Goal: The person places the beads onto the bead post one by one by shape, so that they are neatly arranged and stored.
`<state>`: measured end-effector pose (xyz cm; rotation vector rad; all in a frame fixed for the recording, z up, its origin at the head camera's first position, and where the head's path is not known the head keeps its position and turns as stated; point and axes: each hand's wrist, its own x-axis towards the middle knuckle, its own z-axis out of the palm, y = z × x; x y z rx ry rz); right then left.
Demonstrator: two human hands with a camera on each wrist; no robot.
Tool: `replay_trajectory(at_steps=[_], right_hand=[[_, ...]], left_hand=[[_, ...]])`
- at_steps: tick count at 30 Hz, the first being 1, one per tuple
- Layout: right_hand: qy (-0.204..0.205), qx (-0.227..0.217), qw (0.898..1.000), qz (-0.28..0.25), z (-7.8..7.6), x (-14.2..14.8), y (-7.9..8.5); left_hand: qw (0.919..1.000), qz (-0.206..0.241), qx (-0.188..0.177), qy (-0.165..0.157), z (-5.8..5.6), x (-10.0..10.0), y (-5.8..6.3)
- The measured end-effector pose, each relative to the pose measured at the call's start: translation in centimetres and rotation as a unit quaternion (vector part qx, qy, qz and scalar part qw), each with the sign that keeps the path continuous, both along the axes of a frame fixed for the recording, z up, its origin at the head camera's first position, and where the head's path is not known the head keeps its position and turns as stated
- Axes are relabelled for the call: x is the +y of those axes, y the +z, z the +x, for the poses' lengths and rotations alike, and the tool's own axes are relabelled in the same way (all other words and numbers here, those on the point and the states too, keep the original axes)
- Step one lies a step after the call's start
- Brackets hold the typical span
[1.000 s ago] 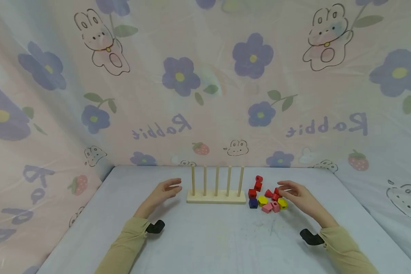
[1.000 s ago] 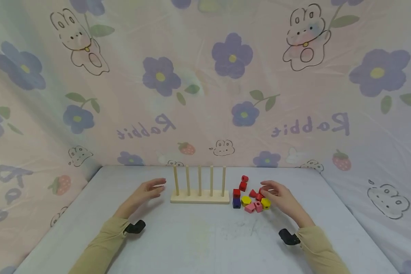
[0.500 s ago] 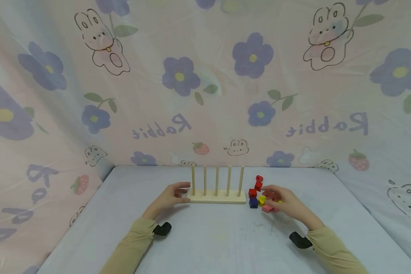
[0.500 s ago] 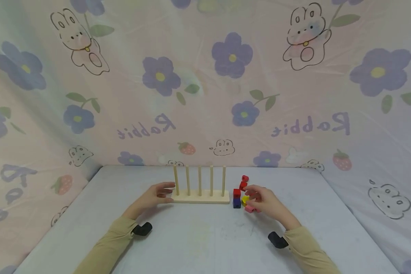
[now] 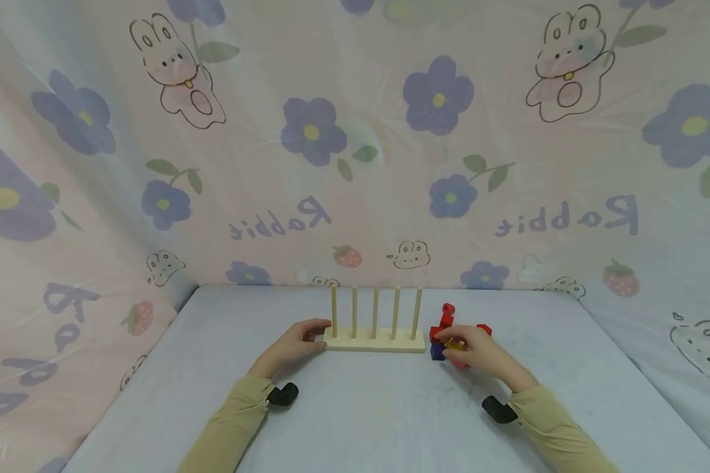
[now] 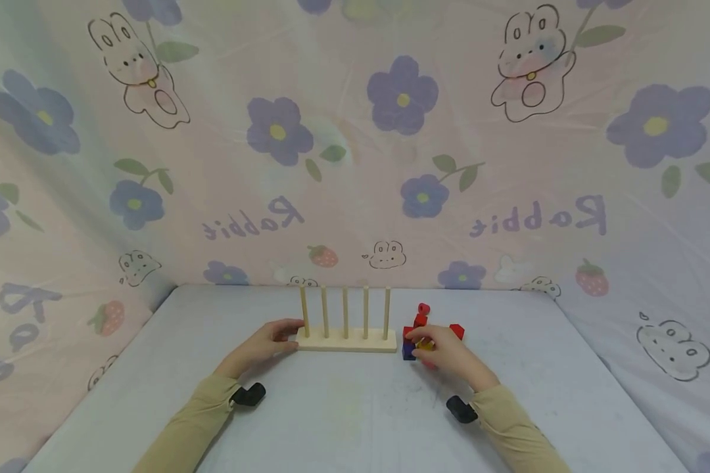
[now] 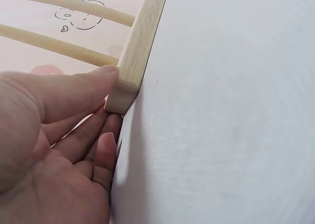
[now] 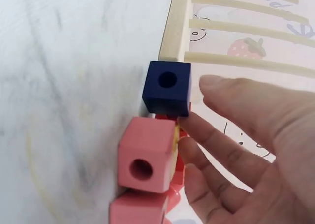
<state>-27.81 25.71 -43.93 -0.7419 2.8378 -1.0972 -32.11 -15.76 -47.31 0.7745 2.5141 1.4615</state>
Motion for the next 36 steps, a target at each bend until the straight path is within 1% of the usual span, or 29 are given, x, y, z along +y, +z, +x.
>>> replay_trajectory(at_steps=[1, 2, 6, 8, 14, 20, 26, 30, 36], right_hand=[[-0.002, 0.002, 1.000, 0.002, -0.1, -0.1, 0.0], [-0.007, 0.003, 1.000, 0.004, -0.2, -0.1, -0.1], [-0.023, 0.001, 1.000, 0.017, -0.3, -0.3, -0.5], [-0.027, 0.003, 0.999, 0.022, -0.2, -0.4, -0.7], [-0.019, 0.018, 0.999, 0.022, -0.2, -0.4, -0.8], [0.001, 0.005, 1.000, 0.013, 0.1, -0.5, -0.7], [-0.006, 0.022, 0.999, 0.038, 0.1, -0.7, -1.1], [-0.009, 0.031, 0.999, 0.039, 0.0, -0.8, -1.2], [0.003, 0.037, 0.999, 0.038, -0.1, -0.7, -1.1]], left_hand=[[1.0000, 0.003, -0.003, 0.000, 0.3, 0.1, 0.4], [1.0000, 0.007, -0.006, 0.001, 0.2, 0.1, 0.4], [0.9999, 0.000, -0.013, 0.009, 0.2, 0.0, 0.2], [0.9999, -0.007, -0.008, 0.010, -0.4, -0.1, -0.7], [0.9996, -0.021, 0.011, 0.017, -0.2, -0.2, -0.8], [0.9997, -0.019, 0.004, 0.013, 0.0, -0.1, -0.5], [0.9998, -0.014, 0.004, 0.014, 0.2, 0.1, -0.3], [0.9998, -0.010, 0.010, 0.017, 0.1, 0.2, -0.4], [0.9997, -0.017, 0.011, 0.017, -0.2, 0.1, -0.6]])
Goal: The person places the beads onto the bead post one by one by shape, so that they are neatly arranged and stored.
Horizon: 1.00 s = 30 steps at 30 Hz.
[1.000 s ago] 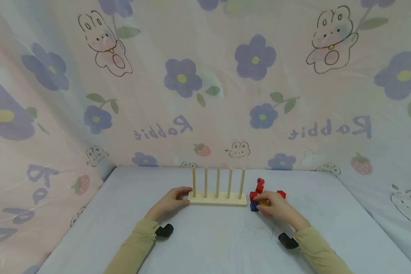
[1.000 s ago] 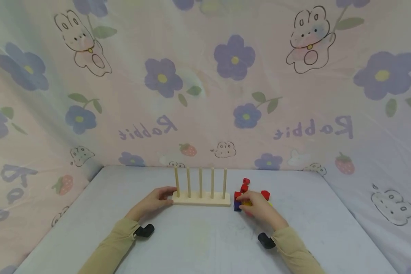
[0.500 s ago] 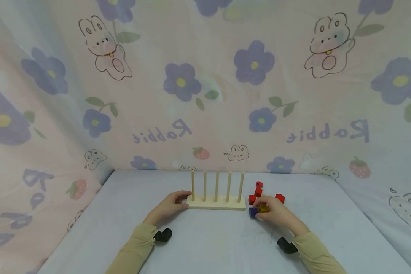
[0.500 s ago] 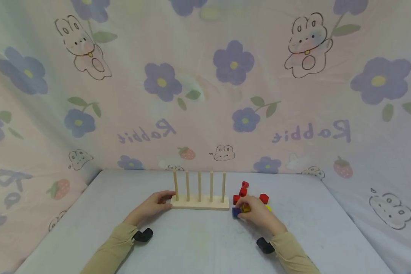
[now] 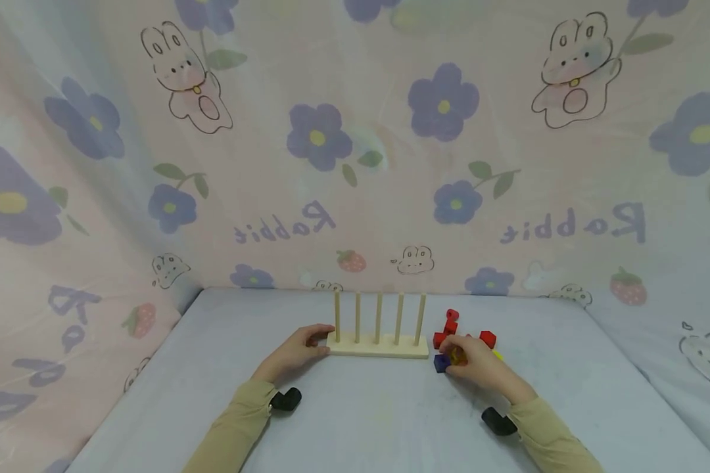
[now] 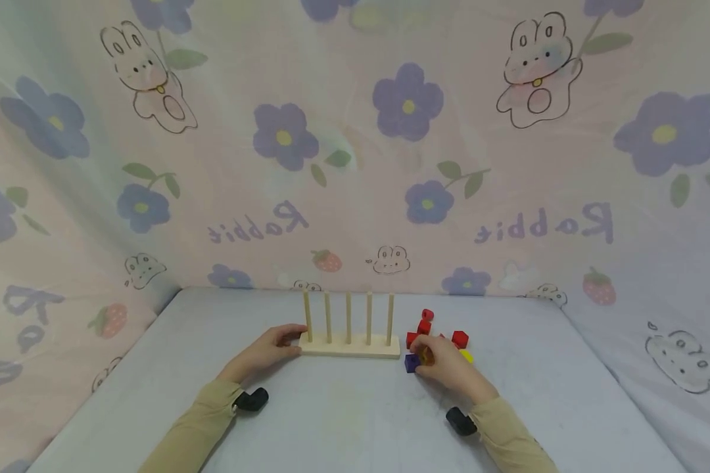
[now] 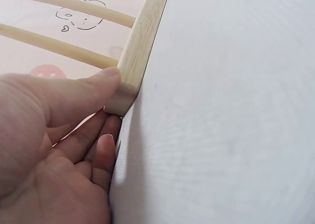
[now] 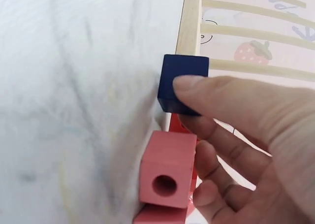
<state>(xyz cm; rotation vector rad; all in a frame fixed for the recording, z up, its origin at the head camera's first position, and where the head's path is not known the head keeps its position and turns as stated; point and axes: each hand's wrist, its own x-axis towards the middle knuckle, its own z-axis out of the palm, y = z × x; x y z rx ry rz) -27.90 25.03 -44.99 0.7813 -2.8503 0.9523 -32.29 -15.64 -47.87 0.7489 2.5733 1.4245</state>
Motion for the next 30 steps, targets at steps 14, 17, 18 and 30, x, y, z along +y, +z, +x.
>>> replay_trajectory(at_steps=[14, 17, 18, 30], right_hand=[[0.060, 0.001, 0.993, -0.102, 0.4, -0.3, 2.4], [0.072, 0.000, 0.989, -0.130, 0.7, -0.8, 4.4], [0.075, 0.005, 0.988, -0.137, 0.7, -1.0, 5.2], [0.111, 0.118, 0.968, -0.191, 1.3, -7.2, 14.3]], left_hand=[[0.9999, -0.009, -0.014, 0.001, -0.6, -0.2, -0.1], [0.9999, -0.003, -0.015, -0.007, -0.3, -0.3, -0.3], [0.9999, -0.003, -0.015, -0.008, -0.2, -0.4, -0.3], [0.9999, -0.009, -0.009, -0.005, 0.0, -0.2, 0.3]])
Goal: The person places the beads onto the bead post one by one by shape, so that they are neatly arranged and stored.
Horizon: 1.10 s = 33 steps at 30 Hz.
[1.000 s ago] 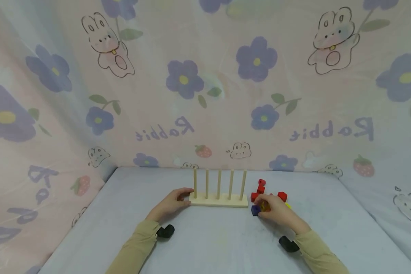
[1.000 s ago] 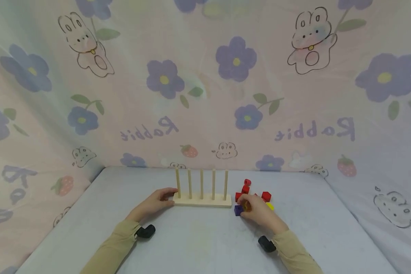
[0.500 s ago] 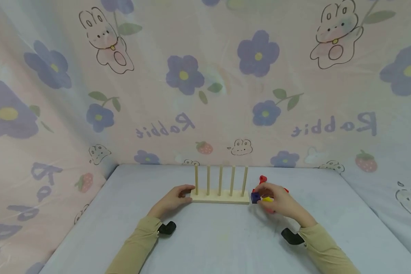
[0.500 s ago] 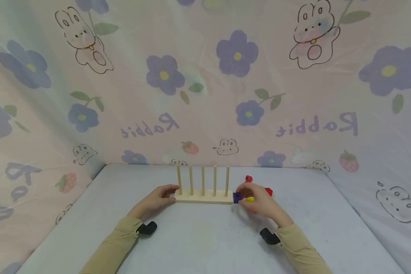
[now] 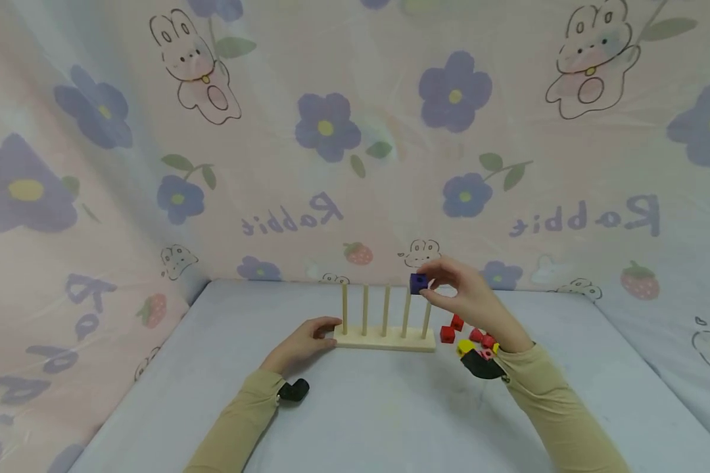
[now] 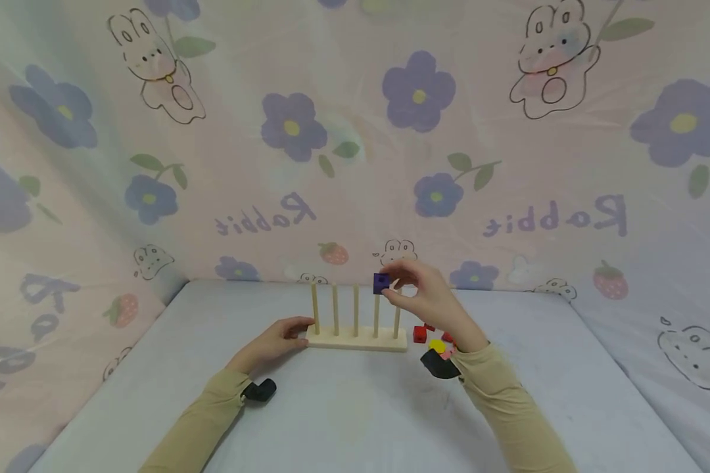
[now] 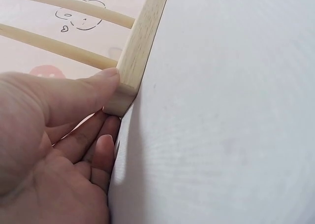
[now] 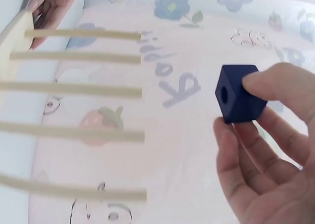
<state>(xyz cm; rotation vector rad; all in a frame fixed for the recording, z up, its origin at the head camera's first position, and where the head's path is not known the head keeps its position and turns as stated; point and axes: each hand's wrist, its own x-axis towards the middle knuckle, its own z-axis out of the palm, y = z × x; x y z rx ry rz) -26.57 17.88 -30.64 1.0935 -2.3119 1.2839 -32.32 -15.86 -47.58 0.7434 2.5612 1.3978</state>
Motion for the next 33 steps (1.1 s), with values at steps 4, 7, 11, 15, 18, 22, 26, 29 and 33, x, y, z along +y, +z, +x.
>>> replay_trajectory(at_steps=[4, 7, 11, 15, 18, 22, 26, 29, 33], right_hand=[[0.008, 0.020, 1.000, -0.017, 0.4, -2.8, 1.2], [0.011, 0.016, 0.999, -0.029, -0.1, -4.4, 1.0], [0.015, 0.017, 0.999, -0.045, -0.8, -6.7, 0.2], [0.018, 0.018, 0.997, -0.072, -1.3, -8.7, -0.7], [0.017, 0.012, 0.996, -0.092, -1.7, -10.0, -1.4], [0.008, 0.009, 0.993, -0.113, -2.1, -11.1, -2.1], [0.006, 0.012, 0.991, -0.135, -2.4, -11.9, -2.6], [0.015, -0.001, 0.991, -0.136, -2.5, -12.2, -3.0], [0.011, -0.020, 0.991, -0.130, -2.7, -12.3, -3.9]], left_hand=[[1.0000, -0.002, -0.001, 0.000, 0.0, 0.0, 0.1], [1.0000, -0.001, -0.008, 0.000, 0.0, 0.0, 0.0], [0.9999, 0.004, -0.013, 0.000, 0.1, 0.1, 0.1], [1.0000, 0.004, -0.007, -0.003, 0.1, 0.0, 0.2], [1.0000, 0.001, -0.006, -0.004, 0.1, 0.0, 0.3], [0.9999, 0.008, -0.007, -0.010, 0.1, -0.1, 0.2], [0.9999, 0.008, 0.004, -0.015, 0.0, -0.2, 0.2], [0.9999, 0.002, 0.008, -0.012, 0.0, -0.2, 0.2], [1.0000, 0.005, 0.001, -0.008, 0.0, 0.0, 0.2]])
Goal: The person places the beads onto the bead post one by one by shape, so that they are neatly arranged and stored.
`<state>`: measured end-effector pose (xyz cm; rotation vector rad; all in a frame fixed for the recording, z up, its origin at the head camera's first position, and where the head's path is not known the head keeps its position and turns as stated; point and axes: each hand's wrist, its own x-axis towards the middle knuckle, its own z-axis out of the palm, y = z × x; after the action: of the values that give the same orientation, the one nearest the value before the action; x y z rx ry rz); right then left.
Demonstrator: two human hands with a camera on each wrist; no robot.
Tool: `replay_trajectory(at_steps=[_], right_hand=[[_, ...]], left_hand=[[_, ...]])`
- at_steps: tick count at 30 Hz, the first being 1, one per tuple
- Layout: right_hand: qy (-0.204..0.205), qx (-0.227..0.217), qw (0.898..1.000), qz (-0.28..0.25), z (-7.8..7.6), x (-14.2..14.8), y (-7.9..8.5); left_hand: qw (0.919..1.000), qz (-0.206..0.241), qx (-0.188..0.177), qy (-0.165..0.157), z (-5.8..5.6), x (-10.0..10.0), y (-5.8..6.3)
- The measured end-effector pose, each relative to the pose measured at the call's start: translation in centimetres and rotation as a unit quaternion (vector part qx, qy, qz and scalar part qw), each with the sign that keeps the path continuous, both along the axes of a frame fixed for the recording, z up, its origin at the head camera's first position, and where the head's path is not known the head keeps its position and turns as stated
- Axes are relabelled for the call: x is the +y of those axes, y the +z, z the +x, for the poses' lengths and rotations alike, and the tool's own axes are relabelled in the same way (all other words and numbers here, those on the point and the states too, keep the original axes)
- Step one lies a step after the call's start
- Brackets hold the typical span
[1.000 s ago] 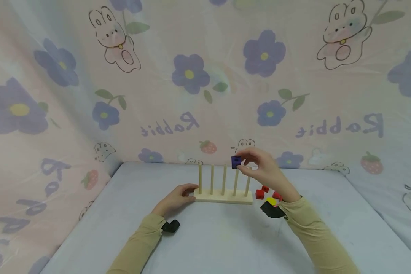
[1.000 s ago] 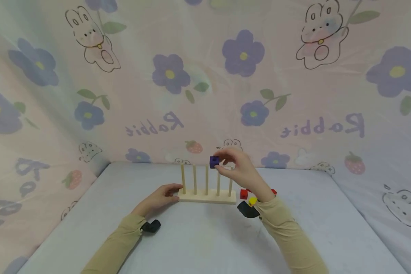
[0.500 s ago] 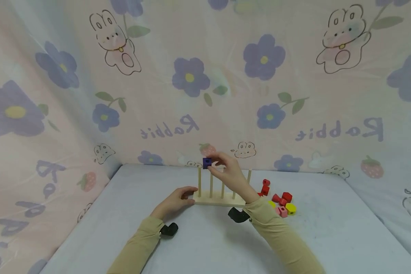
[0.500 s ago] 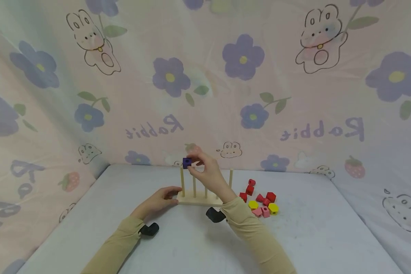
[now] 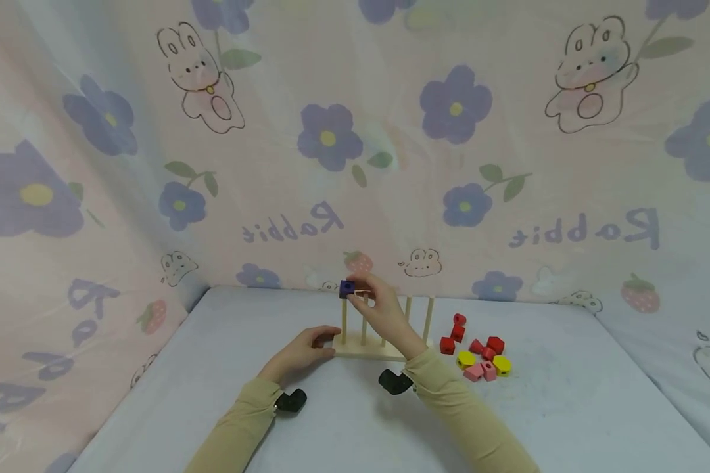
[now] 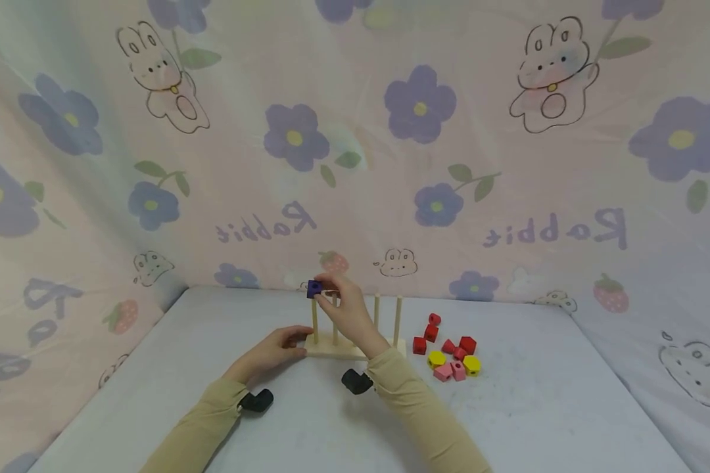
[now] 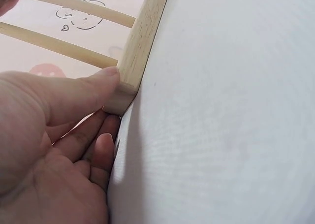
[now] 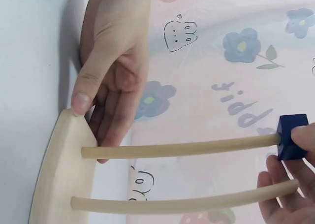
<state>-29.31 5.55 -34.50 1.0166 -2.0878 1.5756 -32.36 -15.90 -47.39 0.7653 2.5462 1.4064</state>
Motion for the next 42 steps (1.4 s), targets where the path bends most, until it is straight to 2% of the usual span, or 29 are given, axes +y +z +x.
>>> replay_trajectory(at_steps=[7, 12, 16, 22, 28, 34, 36, 42], right_hand=[[-0.002, 0.008, 1.000, 0.005, -0.2, -0.4, -0.9], [-0.010, 0.000, 1.000, 0.016, -0.2, -0.9, -1.2], [-0.029, -0.021, 0.999, 0.008, -1.1, -1.1, -3.2], [-0.058, -0.040, 0.997, -0.014, -2.4, -1.2, -6.4], [-0.064, -0.098, 0.993, -0.024, -2.1, -1.4, -8.8], [-0.063, -0.185, 0.981, 0.003, -2.1, -1.4, -10.3], [-0.066, -0.194, 0.979, 0.015, -2.1, -1.4, -10.7], [-0.072, -0.186, 0.979, 0.038, -2.1, -1.2, -11.4]], left_hand=[[0.9999, 0.013, 0.002, -0.007, 0.1, 0.0, -0.4], [0.9995, 0.024, 0.006, 0.018, -0.1, -0.2, -0.5], [0.9983, 0.039, -0.010, 0.042, -0.3, -0.2, -0.6], [0.9970, 0.050, -0.025, 0.054, -0.4, -0.2, -0.7], [0.9970, 0.052, -0.030, 0.049, -0.1, -0.3, -0.5], [0.9963, 0.051, -0.041, 0.056, 0.1, -0.4, -0.1], [0.9960, 0.053, -0.045, 0.056, 0.1, -0.5, -0.1], [0.9964, 0.044, -0.046, 0.056, 0.2, -0.3, -0.1]])
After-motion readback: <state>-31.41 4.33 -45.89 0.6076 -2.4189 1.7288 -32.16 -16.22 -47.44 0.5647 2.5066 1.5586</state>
